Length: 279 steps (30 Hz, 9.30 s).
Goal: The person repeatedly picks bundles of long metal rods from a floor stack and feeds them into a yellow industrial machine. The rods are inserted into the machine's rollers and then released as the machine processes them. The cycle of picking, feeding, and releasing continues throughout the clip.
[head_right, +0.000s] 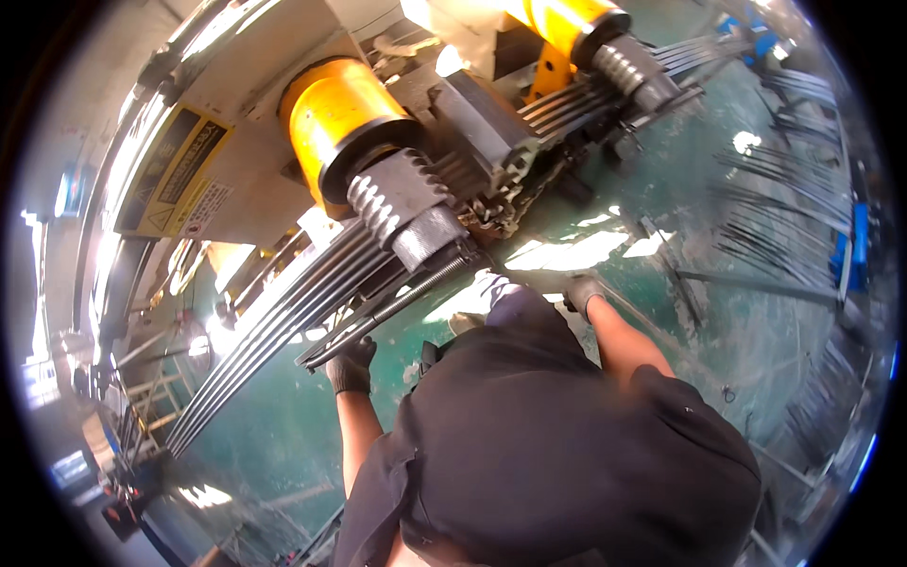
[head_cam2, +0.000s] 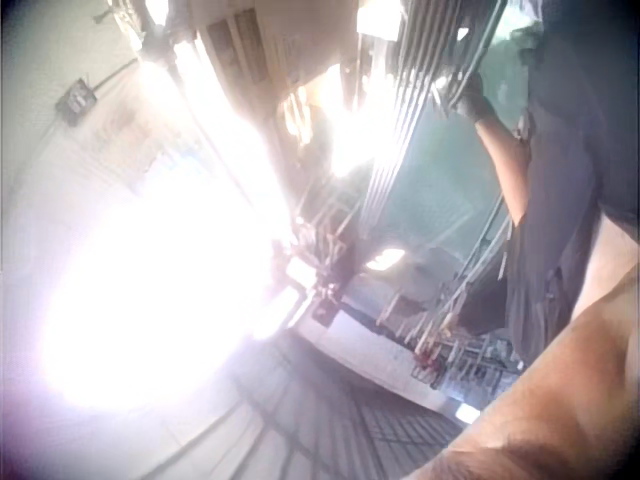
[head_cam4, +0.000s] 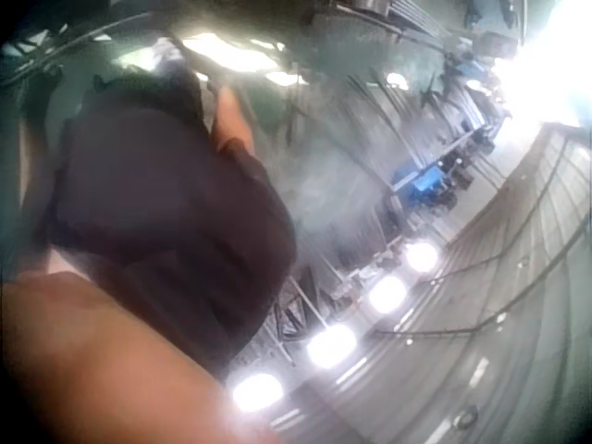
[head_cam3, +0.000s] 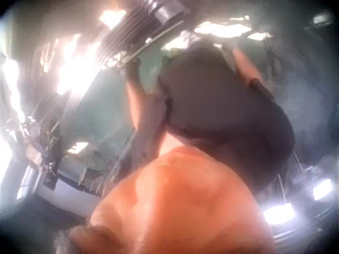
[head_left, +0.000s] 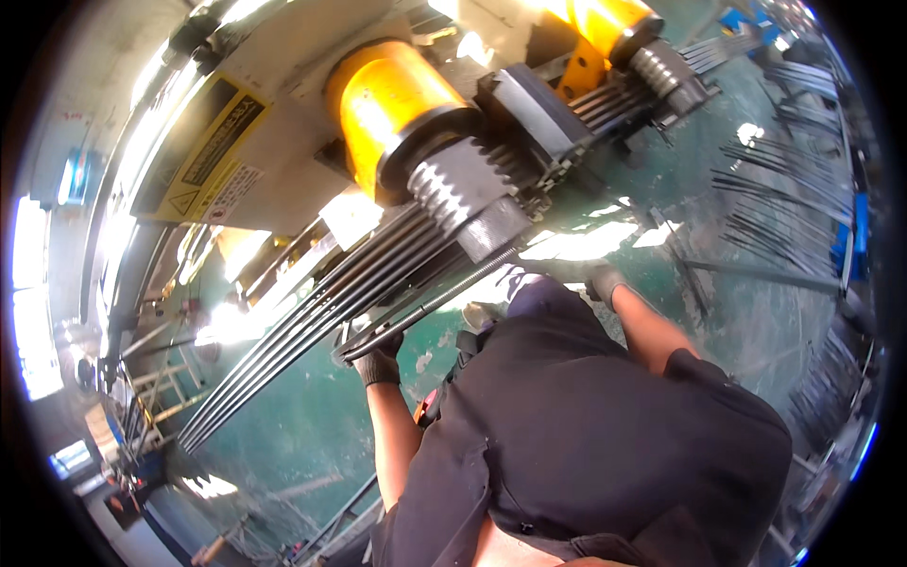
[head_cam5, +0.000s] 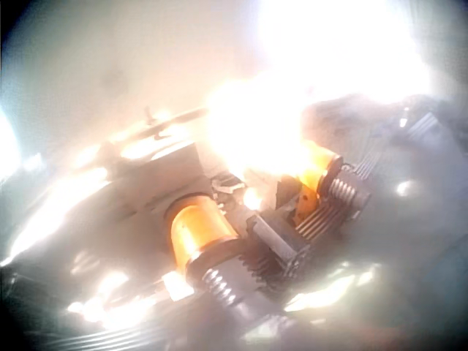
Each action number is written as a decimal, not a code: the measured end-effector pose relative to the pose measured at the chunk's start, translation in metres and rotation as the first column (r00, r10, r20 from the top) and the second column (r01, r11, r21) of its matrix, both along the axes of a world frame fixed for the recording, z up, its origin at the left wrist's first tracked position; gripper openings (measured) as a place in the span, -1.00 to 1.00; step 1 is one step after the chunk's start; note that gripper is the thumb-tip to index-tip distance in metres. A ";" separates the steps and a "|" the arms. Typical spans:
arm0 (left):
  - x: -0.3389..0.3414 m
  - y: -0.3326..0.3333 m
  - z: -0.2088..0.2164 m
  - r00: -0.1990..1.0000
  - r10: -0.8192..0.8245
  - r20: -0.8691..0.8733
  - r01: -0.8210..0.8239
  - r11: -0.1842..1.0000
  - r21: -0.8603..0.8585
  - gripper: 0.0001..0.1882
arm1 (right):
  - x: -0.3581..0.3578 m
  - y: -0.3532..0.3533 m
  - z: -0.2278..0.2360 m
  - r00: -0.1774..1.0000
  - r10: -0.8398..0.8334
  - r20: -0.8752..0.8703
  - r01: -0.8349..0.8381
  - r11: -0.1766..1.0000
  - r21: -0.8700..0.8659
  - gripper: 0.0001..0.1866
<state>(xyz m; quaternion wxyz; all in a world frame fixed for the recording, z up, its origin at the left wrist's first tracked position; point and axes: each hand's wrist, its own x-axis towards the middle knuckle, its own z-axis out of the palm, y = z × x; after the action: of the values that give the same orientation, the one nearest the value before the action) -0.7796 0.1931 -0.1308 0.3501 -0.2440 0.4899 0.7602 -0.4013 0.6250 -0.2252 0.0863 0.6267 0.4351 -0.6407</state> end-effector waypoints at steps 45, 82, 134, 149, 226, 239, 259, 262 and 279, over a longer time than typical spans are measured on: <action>-0.041 0.059 0.467 0.087 -0.134 -0.987 -0.357 0.921 -0.156 -0.58 | -0.237 0.059 0.338 0.058 -0.655 -0.753 0.377 0.713 -0.591 -0.76; 0.031 0.257 0.551 -0.165 -0.503 -0.849 -0.219 0.858 -0.465 -0.61 | -0.231 0.060 0.345 0.092 -0.703 -0.705 0.443 0.663 -0.603 -0.81; -0.008 0.221 0.563 -0.079 -0.586 -0.806 -0.202 0.801 -0.563 -0.55 | -0.243 0.092 0.242 0.215 -0.460 -0.862 0.324 0.866 -0.381 -0.80; -0.005 0.205 0.575 -0.014 -0.762 -0.647 -0.212 0.635 -0.743 -0.51 | -0.235 0.085 0.259 0.237 -0.534 -0.811 0.299 0.835 -0.463 -0.75; 0.759 0.037 0.097 0.899 0.394 -0.190 -0.433 0.864 -0.256 -0.65 | 0.341 -0.012 0.059 0.472 0.844 0.253 -0.650 0.140 0.747 -0.49; 0.761 -0.153 0.117 0.552 0.797 -0.246 -0.832 0.507 -0.224 -0.74 | 0.101 -0.529 0.230 -0.484 0.846 0.224 -0.163 -0.339 0.926 -0.22; 0.655 -0.168 0.161 0.271 0.942 -0.199 -0.961 0.254 -0.104 -0.73 | -0.005 -0.697 0.213 -0.735 0.341 0.586 0.067 -0.824 0.563 -0.75; 0.655 -0.183 0.161 0.284 0.934 -0.216 -0.954 0.253 -0.160 -0.74 | -0.014 -0.699 0.226 -0.757 0.339 0.558 0.035 -0.832 0.553 -0.67; 0.711 -0.218 0.130 0.259 0.944 -0.206 -0.965 0.246 -0.090 -0.78 | -0.003 -0.688 0.228 -0.735 0.660 -0.154 -0.658 -0.639 0.398 -0.38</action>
<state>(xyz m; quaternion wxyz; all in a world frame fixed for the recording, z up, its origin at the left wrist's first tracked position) -0.0684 -0.0252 -0.0010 -0.2360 -0.4824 0.3322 0.7754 -0.4039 -0.0633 0.0028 0.5144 -0.3056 0.7466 -0.2908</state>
